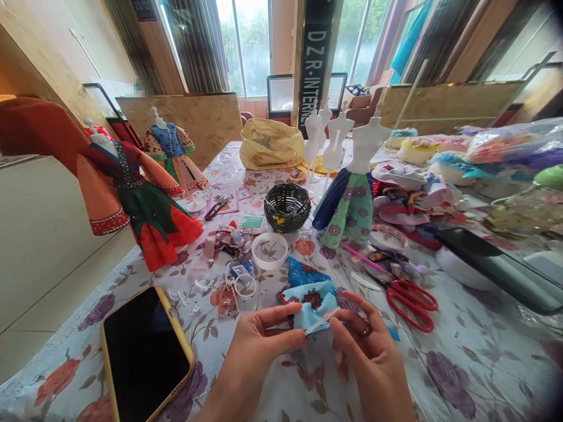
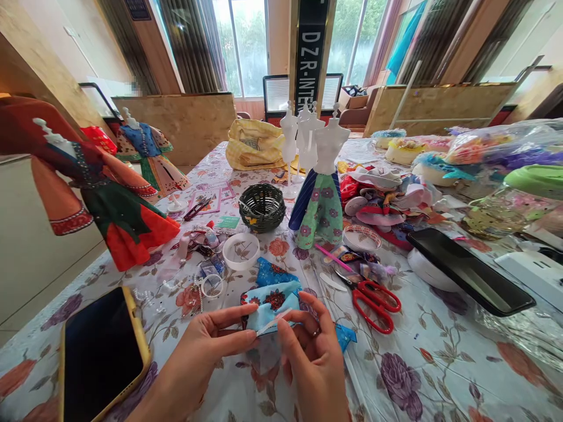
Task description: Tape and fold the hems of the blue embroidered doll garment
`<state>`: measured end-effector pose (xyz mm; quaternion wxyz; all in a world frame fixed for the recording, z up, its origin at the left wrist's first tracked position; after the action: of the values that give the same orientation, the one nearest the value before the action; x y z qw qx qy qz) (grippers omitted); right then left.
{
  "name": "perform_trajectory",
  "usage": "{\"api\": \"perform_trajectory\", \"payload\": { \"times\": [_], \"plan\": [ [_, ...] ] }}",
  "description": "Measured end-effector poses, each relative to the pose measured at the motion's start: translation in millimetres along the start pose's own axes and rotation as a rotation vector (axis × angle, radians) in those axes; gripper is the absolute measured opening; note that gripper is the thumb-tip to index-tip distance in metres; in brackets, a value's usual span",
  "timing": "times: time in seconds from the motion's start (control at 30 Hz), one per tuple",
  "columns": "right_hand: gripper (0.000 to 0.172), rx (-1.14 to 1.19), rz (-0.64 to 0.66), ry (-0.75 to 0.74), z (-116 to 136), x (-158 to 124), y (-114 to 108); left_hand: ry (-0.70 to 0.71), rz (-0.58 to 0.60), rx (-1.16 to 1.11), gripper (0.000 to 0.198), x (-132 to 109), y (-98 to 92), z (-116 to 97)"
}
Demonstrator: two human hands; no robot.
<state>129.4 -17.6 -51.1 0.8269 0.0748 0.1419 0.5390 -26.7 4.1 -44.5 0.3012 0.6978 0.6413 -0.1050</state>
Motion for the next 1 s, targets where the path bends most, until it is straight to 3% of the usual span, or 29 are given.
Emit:
{"api": "perform_trajectory", "payload": {
  "times": [0.17, 0.53, 1.0],
  "plan": [
    [0.042, -0.126, 0.006, -0.049, 8.1, 5.2, -1.0, -0.01, -0.01, 0.064, 0.042, 0.9, -5.2, 0.7],
    [0.021, -0.483, 0.037, -0.321, 27.0, -3.4, -6.4, -0.034, -0.018, 0.108, 0.045, 3.4, -11.9, 1.1],
    [0.016, -0.775, 0.025, -0.621, 34.1, -14.5, -2.4, -0.062, -0.032, 0.161, 0.045, 8.2, -13.7, 5.9]
  ]
}}
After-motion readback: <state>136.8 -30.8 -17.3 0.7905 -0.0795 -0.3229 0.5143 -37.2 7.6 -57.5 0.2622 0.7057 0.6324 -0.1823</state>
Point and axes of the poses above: each hand's wrist, its own x-axis towards the middle knuckle, its own y-axis out of the palm, z = x × y, the point moved 9 cm from there along x, towards the middle knuckle, and after that the axes turned 2 degrees about -z, right-handed, at the moved point
